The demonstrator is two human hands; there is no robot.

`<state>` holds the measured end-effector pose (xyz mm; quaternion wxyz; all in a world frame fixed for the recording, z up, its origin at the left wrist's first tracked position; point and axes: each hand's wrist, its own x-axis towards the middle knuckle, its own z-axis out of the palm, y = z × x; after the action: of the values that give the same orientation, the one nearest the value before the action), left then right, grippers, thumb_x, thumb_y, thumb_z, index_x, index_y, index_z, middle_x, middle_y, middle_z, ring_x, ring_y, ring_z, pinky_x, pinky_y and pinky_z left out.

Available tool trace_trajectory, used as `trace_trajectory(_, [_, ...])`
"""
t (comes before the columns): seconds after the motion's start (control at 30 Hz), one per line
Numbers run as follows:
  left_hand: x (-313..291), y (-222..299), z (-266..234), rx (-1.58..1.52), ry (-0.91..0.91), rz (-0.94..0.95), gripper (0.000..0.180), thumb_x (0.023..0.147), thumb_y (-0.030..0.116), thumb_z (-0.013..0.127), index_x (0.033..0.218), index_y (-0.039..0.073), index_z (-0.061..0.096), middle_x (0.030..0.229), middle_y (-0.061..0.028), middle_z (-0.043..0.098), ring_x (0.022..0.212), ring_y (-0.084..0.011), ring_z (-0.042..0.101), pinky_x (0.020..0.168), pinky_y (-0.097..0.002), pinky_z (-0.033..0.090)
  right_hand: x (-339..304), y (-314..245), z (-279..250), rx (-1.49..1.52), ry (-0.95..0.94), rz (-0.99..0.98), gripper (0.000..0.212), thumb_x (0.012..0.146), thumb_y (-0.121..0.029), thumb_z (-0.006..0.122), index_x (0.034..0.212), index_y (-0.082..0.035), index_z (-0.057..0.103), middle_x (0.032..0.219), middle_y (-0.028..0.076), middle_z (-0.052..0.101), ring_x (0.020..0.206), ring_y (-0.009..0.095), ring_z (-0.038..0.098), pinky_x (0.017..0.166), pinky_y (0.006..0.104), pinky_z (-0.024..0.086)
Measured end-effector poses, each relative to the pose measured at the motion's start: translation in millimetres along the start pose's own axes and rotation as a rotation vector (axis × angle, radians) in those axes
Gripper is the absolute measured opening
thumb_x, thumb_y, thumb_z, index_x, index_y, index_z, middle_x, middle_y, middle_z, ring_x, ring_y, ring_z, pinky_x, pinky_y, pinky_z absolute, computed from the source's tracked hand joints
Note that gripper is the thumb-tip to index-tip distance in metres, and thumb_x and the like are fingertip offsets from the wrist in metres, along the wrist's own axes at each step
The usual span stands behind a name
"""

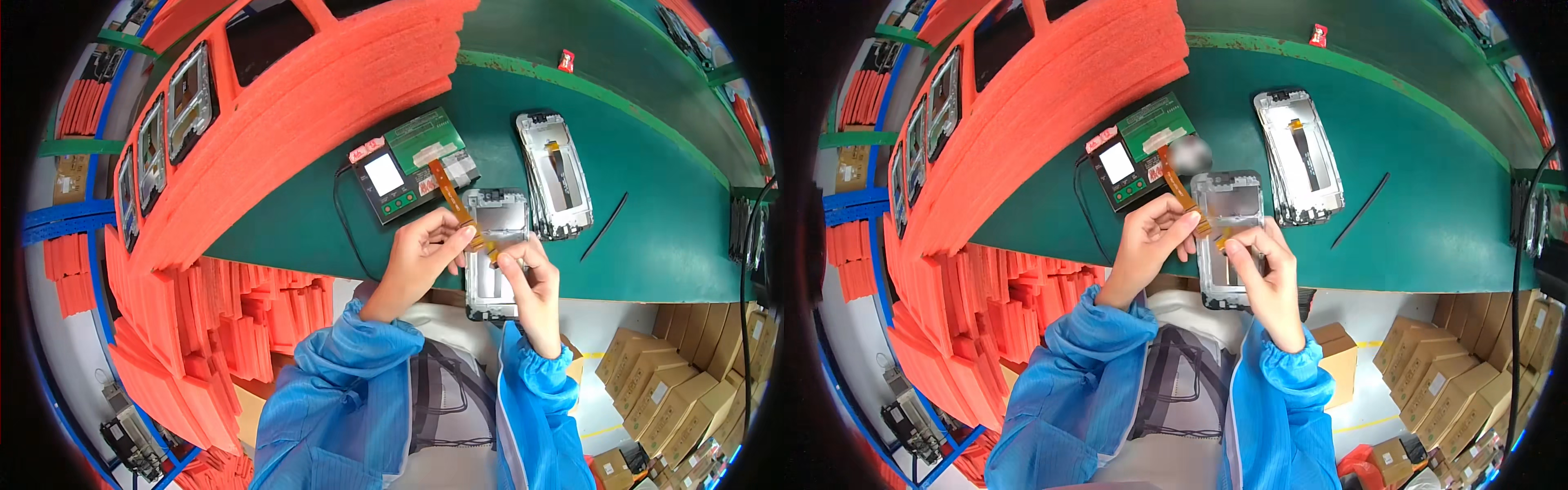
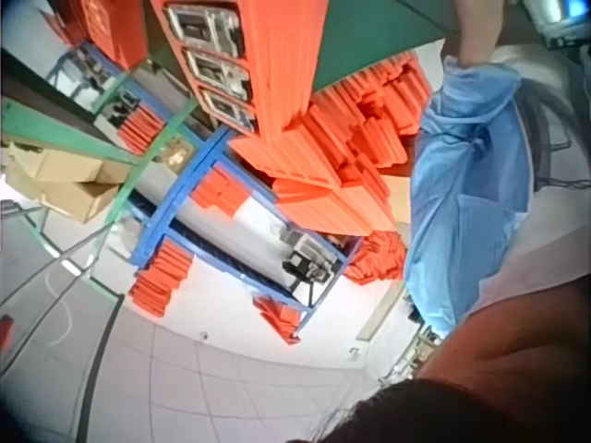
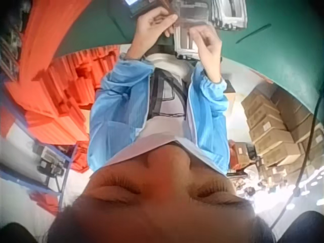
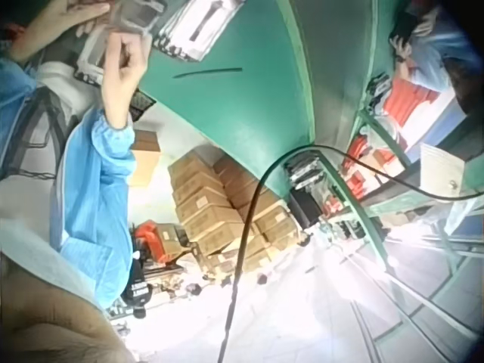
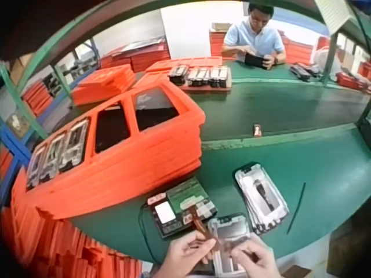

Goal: The person tests phone screens by connecting their ribbon cables to a testing device and pressing the screen, then places the tested screens into slots in a foam tray. The person then stacks the filled foam tray, positions a new tray, and gathers another batch of phone screens.

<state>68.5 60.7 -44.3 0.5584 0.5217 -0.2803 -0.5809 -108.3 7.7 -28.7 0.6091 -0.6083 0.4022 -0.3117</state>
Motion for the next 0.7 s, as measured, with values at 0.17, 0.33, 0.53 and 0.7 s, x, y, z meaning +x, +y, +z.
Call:
trace_trajectory(0.17, [-1.3,-0.7,1.1,0.057,0.046,-0.003,0.013,0.094,0.012,0.066,0.091,0.001,0.06,0.079,-0.0028,0.064,0.064,-0.0054,0.058,0.056,-0.0201,0.048,3.4,0.3,9.6,-0.155,0.029,-0.052,0.01,0.089,-0.006,0.065,0.082,0.001,0.062,0.081,0.004,0.046,0.071,0.013,0.042,0.062,0.0271,0.033])
trace_trajectory(0.33, [-2.1,-0.3,-0.1,0.077,0.029,-0.028,0.013,0.094,0.012,0.065,0.092,0.001,0.061,0.079,-0.0024,0.064,0.065,-0.0051,0.059,0.057,-0.02,0.048,4.6,-3.4,11.3,-0.234,0.035,-0.046,0.01,0.088,-0.006,0.066,0.082,0.001,0.062,0.079,0.005,0.046,0.069,0.013,0.042,0.059,0.028,0.032])
trace_trajectory(0.53, [-2.2,1.1,-1.3,0.09,0.02,-0.048,0.013,0.095,0.013,0.065,0.093,0.0,0.061,0.08,-0.0033,0.065,0.066,-0.0054,0.059,0.057,-0.0198,0.048,3.9,-0.3,13.0,-0.177,0.043,-0.033,0.011,0.088,-0.007,0.066,0.083,0.001,0.063,0.08,0.005,0.046,0.07,0.013,0.044,0.06,0.0274,0.034])
trace_trajectory(0.7, [0.2,0.4,-4.9,0.073,-0.009,-0.057,0.014,0.094,0.013,0.065,0.095,0.0,0.061,0.082,-0.0048,0.066,0.067,-0.0061,0.06,0.057,-0.0203,0.049,2.2,5.2,15.5,-0.178,0.091,-0.095,0.008,0.09,-0.006,0.065,0.085,0.001,0.063,0.083,0.005,0.049,0.072,0.012,0.048,0.062,0.0269,0.037])
